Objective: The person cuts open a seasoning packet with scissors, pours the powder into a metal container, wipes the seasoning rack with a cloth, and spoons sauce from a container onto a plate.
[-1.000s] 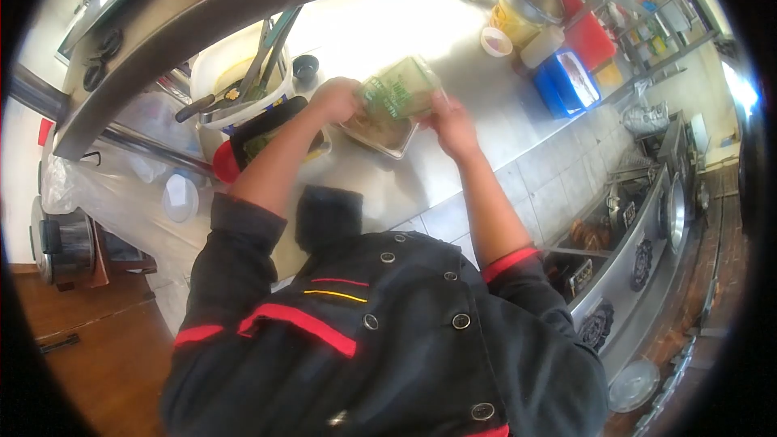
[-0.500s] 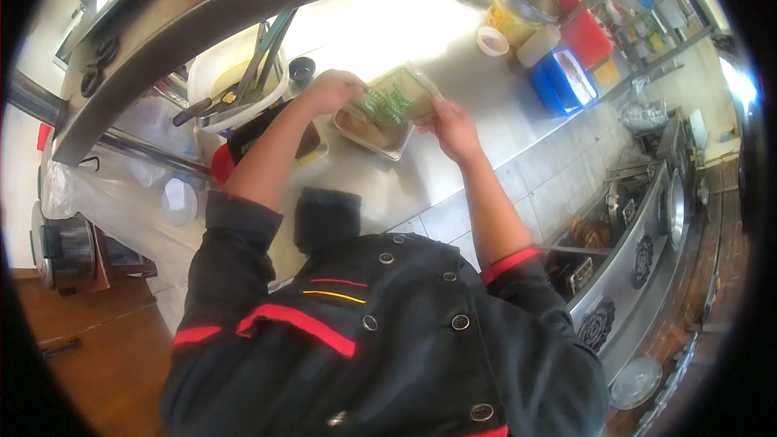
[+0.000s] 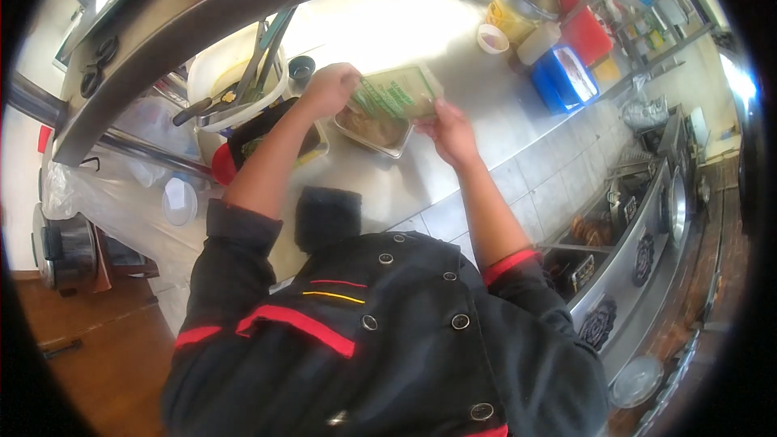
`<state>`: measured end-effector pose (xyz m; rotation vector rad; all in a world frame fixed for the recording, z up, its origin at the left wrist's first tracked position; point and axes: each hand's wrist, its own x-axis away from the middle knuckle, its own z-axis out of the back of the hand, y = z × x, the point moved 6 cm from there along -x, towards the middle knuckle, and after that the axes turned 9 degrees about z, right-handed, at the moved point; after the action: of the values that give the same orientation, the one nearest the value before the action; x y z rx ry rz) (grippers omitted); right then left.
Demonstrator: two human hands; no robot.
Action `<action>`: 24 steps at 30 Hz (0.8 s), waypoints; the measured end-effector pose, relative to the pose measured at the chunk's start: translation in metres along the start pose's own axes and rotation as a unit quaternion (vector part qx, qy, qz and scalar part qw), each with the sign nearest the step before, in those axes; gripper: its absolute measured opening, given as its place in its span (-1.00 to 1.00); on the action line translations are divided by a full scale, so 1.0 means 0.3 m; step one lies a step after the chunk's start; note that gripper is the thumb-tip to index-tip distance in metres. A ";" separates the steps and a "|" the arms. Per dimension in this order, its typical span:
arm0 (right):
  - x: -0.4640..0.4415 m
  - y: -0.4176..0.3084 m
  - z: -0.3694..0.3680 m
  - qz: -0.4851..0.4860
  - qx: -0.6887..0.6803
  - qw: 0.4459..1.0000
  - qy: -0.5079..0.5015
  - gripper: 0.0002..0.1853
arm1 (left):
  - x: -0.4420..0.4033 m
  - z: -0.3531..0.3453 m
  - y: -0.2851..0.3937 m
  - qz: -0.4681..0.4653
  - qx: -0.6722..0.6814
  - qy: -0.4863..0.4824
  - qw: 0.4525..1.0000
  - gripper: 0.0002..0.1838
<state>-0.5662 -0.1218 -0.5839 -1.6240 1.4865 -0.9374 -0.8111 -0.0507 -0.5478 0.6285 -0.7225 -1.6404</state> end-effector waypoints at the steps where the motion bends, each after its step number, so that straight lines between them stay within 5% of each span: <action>1: -0.003 0.002 0.000 0.003 -0.006 1.000 -0.004 -0.64 | 0.007 -0.002 -0.004 0.003 0.010 -0.005 1.000 -0.79; 11: 0.002 0.032 -0.057 0.028 -0.125 0.992 0.025 -0.72 | 0.004 -0.036 -0.027 0.050 0.093 -0.021 0.994 -0.81; 24: -0.056 0.147 -0.088 -0.054 -0.066 0.996 0.030 -0.74 | -0.008 -0.071 -0.064 0.100 0.209 -0.060 0.971 -0.81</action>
<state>-0.6111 -0.1089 -0.6111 -1.8008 1.5417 -0.9717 -0.8075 -0.0484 -0.5761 0.7292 -1.1995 -1.3566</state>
